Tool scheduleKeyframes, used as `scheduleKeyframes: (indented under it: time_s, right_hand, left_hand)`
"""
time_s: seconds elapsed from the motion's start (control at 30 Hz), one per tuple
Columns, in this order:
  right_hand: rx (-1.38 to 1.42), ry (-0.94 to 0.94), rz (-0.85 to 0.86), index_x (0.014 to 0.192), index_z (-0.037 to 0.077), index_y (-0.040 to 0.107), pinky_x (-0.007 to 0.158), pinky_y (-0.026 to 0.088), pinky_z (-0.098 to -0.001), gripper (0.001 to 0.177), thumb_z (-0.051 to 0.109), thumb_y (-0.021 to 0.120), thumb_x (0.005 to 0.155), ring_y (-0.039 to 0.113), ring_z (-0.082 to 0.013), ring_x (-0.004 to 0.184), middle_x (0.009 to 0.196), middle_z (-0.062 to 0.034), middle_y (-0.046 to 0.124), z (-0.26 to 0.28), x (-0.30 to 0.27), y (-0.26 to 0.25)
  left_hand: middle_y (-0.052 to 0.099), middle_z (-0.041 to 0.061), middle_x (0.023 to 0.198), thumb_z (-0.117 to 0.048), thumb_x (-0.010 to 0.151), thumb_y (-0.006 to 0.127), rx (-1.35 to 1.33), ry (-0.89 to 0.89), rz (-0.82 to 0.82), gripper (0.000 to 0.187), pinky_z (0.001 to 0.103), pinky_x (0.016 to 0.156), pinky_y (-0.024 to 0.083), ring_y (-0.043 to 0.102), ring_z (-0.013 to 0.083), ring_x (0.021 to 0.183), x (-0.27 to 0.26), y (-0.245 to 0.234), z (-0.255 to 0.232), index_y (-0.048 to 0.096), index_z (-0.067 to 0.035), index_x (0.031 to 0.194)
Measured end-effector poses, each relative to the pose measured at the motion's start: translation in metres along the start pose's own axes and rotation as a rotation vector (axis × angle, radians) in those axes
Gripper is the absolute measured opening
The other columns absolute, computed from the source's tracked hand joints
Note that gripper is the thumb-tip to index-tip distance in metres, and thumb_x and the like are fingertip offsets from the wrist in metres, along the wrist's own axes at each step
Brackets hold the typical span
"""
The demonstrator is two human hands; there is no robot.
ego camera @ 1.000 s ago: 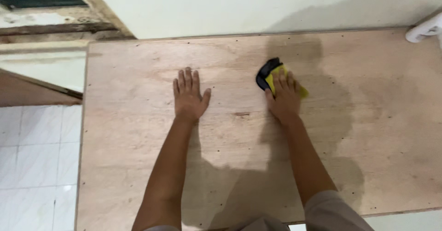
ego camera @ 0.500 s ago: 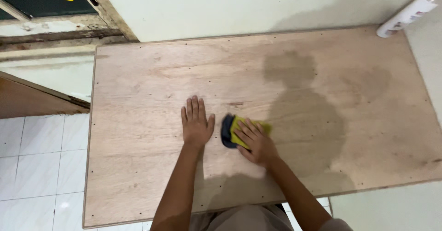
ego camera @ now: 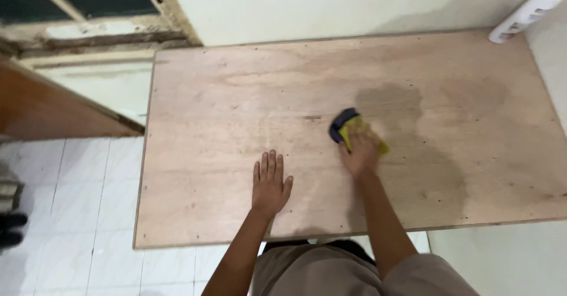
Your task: The person wipes a light-colored wooden surface with a yellow and blue sponge, moving in circular and back-and-forth motions across the board. The person keeps their left hand on the surface for stability while scrubbing with the right hand.
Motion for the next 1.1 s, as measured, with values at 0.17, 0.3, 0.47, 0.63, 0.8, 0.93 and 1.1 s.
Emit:
scheduleKeyframes:
  time_s: [0.17,0.3,0.47,0.63,0.8,0.93,1.1]
  right_hand:
    - [0.177,-0.338,0.216,0.142,0.011,0.061,0.124,0.024,-0.0519,0.059,0.038,0.059,0.09,0.035,-0.0346,0.151,0.152,-0.0136,0.052,0.084,-0.039,-0.002]
    - [0.228,-0.594,0.216,0.148,0.014,0.054,0.122,0.02,-0.0531,0.06,0.039,0.058,0.094,0.029,-0.0336,0.152,0.16,-0.0114,0.041,0.103,-0.126,-0.027]
    - [0.162,-0.481,0.329,0.147,0.013,0.051,0.121,0.018,-0.0553,0.061,0.042,0.058,0.094,0.027,-0.0344,0.152,0.159,-0.0139,0.04,0.035,-0.193,-0.037]
    - [0.098,-0.293,0.062,0.147,0.008,0.054,0.118,0.027,-0.0579,0.062,0.041,0.06,0.094,0.037,-0.0407,0.146,0.157,-0.0213,0.045,-0.064,-0.186,-0.059]
    - [-0.016,-0.167,-0.113,0.139,0.001,0.061,0.115,0.03,-0.0593,0.06,0.04,0.062,0.093,0.044,-0.0453,0.142,0.149,-0.0244,0.055,-0.083,-0.145,-0.048]
    - [0.087,-0.158,0.253,0.137,0.008,0.065,0.124,0.031,-0.054,0.055,0.042,0.06,0.095,0.046,-0.0377,0.142,0.14,-0.019,0.063,-0.006,-0.123,-0.013]
    - [0.235,-0.489,0.166,0.142,0.008,0.059,0.122,0.02,-0.057,0.056,0.037,0.06,0.094,0.03,-0.0375,0.151,0.156,-0.0145,0.048,0.096,-0.163,-0.026]
  left_hand:
    - [0.012,0.02,0.17,-0.049,0.105,0.034,-0.076,-0.084,-0.031,0.074,0.053,0.125,0.002,0.005,0.0342,0.158,-0.044,0.024,-0.012,0.02,-0.002,0.161]
    - [0.015,0.023,0.172,-0.047,0.107,0.031,-0.058,-0.036,-0.262,0.076,0.053,0.128,0.002,0.007,0.0364,0.161,-0.073,0.038,-0.03,0.02,0.004,0.163]
    - [0.013,0.025,0.169,-0.053,0.104,0.034,0.088,0.059,-0.148,0.08,0.057,0.123,0.001,0.004,0.0438,0.156,-0.085,0.053,-0.045,0.021,0.003,0.16]
    - [0.009,0.022,0.171,-0.059,0.104,0.032,-0.027,0.009,-0.032,0.083,0.056,0.125,-0.001,0.001,0.0406,0.158,-0.084,0.035,-0.048,0.019,-0.002,0.163]
    - [-0.002,0.014,0.172,-0.063,0.102,0.022,-0.036,-0.09,0.19,0.083,0.053,0.124,-0.006,-0.009,0.0354,0.157,-0.072,0.032,-0.047,0.01,-0.009,0.164]
    - [-0.002,0.011,0.174,-0.061,0.103,0.019,-0.081,-0.144,0.206,0.08,0.051,0.126,-0.006,-0.01,0.0325,0.159,-0.067,0.037,-0.044,0.01,-0.012,0.165]
    - [0.001,0.011,0.174,-0.057,0.105,0.023,-0.076,-0.077,0.044,0.08,0.051,0.125,-0.005,-0.007,0.0331,0.159,-0.069,0.047,-0.036,0.011,-0.006,0.165]
Point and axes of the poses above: each hand's wrist, its own x-axis towards the middle knuckle, its own y-axis out of the palm, z = x × y, the point moved 5 cm from there along x, towards the middle knuckle
